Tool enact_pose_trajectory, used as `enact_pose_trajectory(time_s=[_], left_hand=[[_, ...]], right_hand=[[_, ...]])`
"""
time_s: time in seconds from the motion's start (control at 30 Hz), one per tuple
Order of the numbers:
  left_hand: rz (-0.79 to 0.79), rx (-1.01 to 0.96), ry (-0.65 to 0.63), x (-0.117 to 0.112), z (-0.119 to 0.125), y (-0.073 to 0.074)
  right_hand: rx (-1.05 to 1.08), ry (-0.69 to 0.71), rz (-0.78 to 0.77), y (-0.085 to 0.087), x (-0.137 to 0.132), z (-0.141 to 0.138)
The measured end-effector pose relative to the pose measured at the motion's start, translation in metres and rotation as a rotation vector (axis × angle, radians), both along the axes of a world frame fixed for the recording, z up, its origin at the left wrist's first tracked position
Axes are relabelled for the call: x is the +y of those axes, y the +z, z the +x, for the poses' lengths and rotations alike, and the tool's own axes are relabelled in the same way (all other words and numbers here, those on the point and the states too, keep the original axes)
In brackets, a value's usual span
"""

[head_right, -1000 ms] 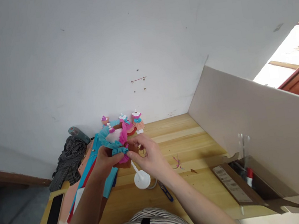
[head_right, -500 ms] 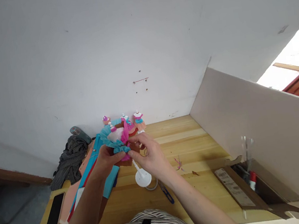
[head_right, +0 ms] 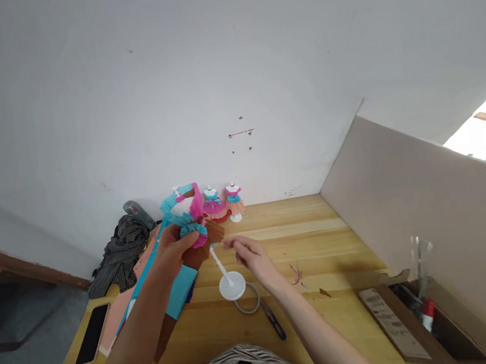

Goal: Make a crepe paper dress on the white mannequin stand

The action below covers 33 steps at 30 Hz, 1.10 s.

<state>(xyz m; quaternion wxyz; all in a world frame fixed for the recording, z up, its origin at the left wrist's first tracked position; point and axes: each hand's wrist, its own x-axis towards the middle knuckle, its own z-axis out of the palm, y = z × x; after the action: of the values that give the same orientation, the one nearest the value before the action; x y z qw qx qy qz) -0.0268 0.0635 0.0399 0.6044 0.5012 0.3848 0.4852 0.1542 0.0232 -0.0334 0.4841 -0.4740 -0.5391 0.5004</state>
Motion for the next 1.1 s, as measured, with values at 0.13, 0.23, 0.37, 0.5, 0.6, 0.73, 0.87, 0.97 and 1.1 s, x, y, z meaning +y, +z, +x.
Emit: enact_pose_trajectory(time_s=[0.13,0.23,0.37,0.5,0.6,0.73,0.87,0.97,1.1], left_hand=[[0.006,0.005,-0.014,0.005,-0.001,0.002],[0.002,0.025,-0.037,0.010,-0.002,-0.001],[-0.007,-0.001,-0.049,0.018,-0.004,-0.008],[-0.040,-0.036,-0.105,0.020,-0.006,-0.012],[-0.043,-0.058,-0.148,0.019,-0.007,-0.013],[-0.037,-0.061,-0.165,0.020,-0.010,-0.014],[-0.014,-0.034,-0.159,0.021,-0.012,-0.014],[0.008,-0.003,-0.144,0.021,-0.012,-0.014],[0.017,0.012,-0.117,0.018,-0.011,-0.011]], right_hand=[[-0.001,0.146,-0.022,-0.014,0.000,-0.013],[0.006,0.213,-0.015,-0.012,0.001,-0.020],[-0.002,0.238,-0.016,-0.010,0.003,-0.024],[-0.028,0.209,-0.012,-0.013,0.004,-0.030],[-0.034,0.206,-0.010,-0.016,0.003,-0.033],[-0.029,0.237,-0.014,-0.016,0.002,-0.033],[-0.029,0.257,-0.022,-0.014,0.001,-0.033],[-0.035,0.258,-0.026,-0.014,0.000,-0.035],[-0.072,0.237,-0.018,-0.014,-0.002,-0.032]])
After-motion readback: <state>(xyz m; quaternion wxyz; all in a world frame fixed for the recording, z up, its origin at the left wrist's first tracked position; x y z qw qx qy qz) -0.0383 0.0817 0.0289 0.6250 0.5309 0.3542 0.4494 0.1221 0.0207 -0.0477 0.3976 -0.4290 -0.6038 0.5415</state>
